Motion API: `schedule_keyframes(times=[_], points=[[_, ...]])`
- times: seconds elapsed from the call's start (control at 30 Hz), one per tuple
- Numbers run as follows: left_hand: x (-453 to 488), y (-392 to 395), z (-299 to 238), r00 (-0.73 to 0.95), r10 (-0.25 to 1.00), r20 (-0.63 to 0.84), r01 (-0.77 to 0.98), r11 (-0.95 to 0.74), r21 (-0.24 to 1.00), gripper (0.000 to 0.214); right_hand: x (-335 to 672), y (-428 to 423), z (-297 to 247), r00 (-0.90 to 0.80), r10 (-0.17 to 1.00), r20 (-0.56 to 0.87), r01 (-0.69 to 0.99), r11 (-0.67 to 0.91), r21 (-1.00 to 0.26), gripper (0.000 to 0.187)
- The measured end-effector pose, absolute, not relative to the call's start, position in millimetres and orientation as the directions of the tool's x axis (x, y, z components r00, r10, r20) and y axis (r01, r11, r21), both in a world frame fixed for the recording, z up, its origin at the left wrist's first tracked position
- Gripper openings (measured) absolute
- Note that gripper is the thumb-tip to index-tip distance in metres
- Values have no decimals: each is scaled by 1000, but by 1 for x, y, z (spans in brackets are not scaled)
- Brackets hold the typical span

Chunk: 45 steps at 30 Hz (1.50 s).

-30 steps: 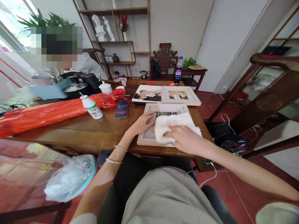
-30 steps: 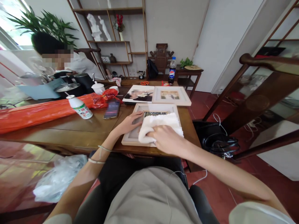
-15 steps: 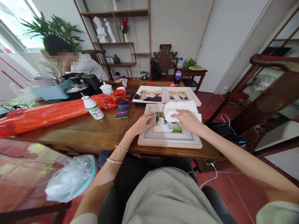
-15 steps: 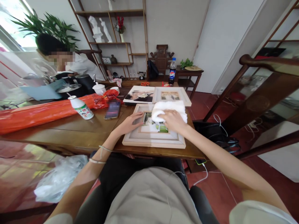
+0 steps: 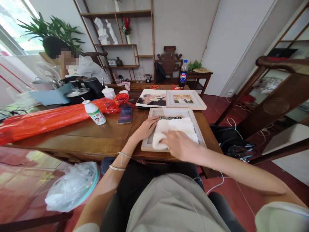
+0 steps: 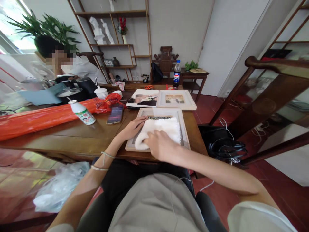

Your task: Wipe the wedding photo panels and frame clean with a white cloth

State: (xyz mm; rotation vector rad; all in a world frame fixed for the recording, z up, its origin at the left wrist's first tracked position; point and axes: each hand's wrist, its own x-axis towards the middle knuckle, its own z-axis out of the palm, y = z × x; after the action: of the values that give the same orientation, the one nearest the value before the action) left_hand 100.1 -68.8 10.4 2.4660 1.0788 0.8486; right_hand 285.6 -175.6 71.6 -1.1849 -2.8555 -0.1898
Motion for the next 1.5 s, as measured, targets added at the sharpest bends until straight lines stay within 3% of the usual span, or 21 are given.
schedule_keyframes(times=[0.17,0.3,0.47,0.77,1.03,1.23,1.5], points=[[100,-69,11,541,744,392,542,-665,514,43,279,-211,69,-785,602,147,618,779,109,32],[99,-68,10,547,736,400,557,-676,482,43,292,-202,71,-727,673,137,686,721,98,32],[100,-68,9,529,741,414,565,-671,480,42,291,-183,72,-624,773,115,779,603,171,28],[102,-59,1,482,750,453,557,-662,502,38,242,-187,61,-663,720,205,749,635,193,23],[99,-64,7,524,738,425,569,-675,471,38,285,-198,77,-641,766,55,748,606,270,22],[97,-60,2,553,717,424,572,-697,433,38,340,-204,88,-516,856,-12,825,501,262,25],[97,-60,2,560,707,432,557,-707,435,37,369,-138,74,-448,878,170,888,413,203,39]])
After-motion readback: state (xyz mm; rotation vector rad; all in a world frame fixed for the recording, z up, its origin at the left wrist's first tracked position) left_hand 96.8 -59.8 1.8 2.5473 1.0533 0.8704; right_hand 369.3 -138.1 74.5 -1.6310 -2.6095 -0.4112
